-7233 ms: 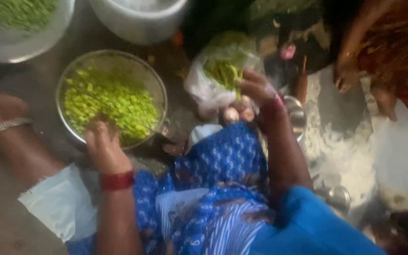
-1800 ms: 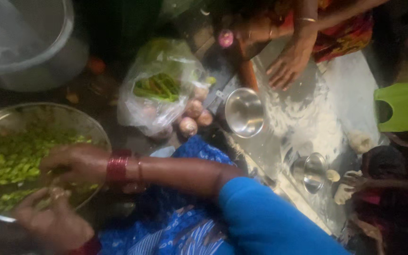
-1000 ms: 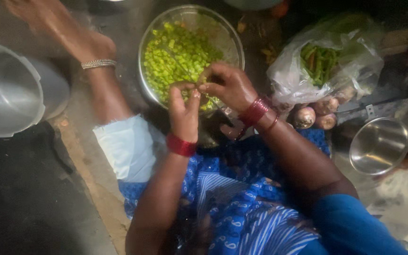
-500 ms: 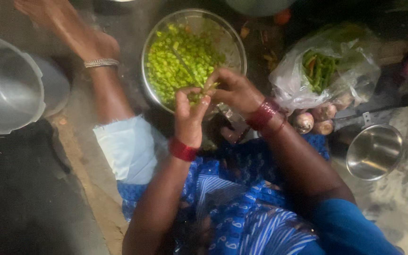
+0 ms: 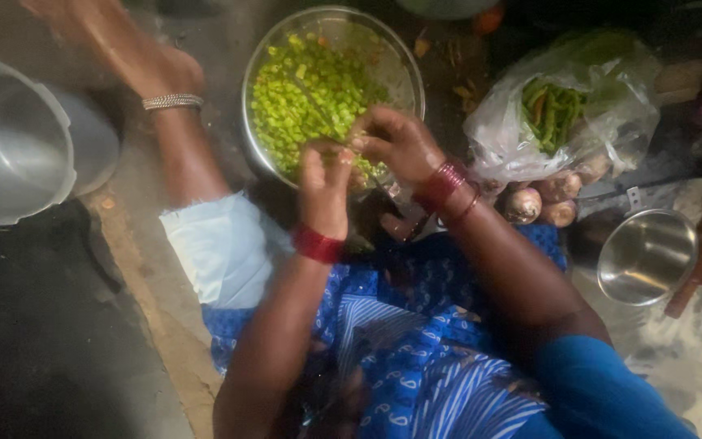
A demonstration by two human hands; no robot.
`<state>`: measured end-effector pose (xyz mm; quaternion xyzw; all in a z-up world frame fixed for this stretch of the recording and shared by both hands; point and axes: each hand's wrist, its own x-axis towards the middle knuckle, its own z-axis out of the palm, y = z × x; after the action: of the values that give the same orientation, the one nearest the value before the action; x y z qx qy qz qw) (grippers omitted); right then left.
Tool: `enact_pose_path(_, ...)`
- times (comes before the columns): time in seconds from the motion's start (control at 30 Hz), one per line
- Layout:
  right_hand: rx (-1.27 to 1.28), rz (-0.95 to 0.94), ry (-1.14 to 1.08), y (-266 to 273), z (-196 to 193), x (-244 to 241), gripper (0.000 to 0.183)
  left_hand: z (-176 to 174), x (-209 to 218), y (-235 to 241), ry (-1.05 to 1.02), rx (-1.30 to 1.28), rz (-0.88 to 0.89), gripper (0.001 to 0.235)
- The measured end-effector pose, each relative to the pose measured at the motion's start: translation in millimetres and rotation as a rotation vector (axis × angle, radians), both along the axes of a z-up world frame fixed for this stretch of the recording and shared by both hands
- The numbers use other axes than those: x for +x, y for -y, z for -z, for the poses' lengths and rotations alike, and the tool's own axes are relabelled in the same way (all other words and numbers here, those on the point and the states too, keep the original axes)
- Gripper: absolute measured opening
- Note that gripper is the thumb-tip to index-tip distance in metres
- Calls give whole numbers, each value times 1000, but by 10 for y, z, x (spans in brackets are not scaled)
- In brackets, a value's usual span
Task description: The person sits on the floor and uses a traditional boti knife to chop green chilies into small pieces. The chopped chilies are collected in a metal bowl placed directly in front of them.
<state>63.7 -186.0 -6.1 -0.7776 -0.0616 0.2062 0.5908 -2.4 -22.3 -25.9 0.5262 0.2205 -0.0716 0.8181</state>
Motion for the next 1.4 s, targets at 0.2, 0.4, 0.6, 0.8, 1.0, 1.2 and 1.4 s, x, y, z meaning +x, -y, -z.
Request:
enact_pose_path(0.2, -202, -31, 44, 30, 189, -40, 14, 426, -90, 87, -104, -245, -66, 27)
enact_pose_path(0.4, 289, 28, -285, 111, -179, -13, 19, -28, -82, -73, 24, -356, -2, 22)
enact_pose_path(0.6, 168, -62, -67, -17, -196, -12, 16, -270, 38, -29, 201, 132, 86, 25)
enact_pose_path(0.8, 495, 106, -395, 71, -240, 3, 21, -208, 102, -17, 122, -19, 0, 21)
enact_pose_path(1.0, 179, -9, -8, -83, -320, -4, 18, -247, 124, -18, 102, -24, 0, 19)
enact_pose_path(1.2, 19, 48, -66, -67, -104, -4, 7, -14, 62, -39, 66, 8, 19, 20)
enact_pose_path(1.4, -30, -81, 73, 67, 323, -93, 11, 492, -71, 114, -48, -209, -33, 21)
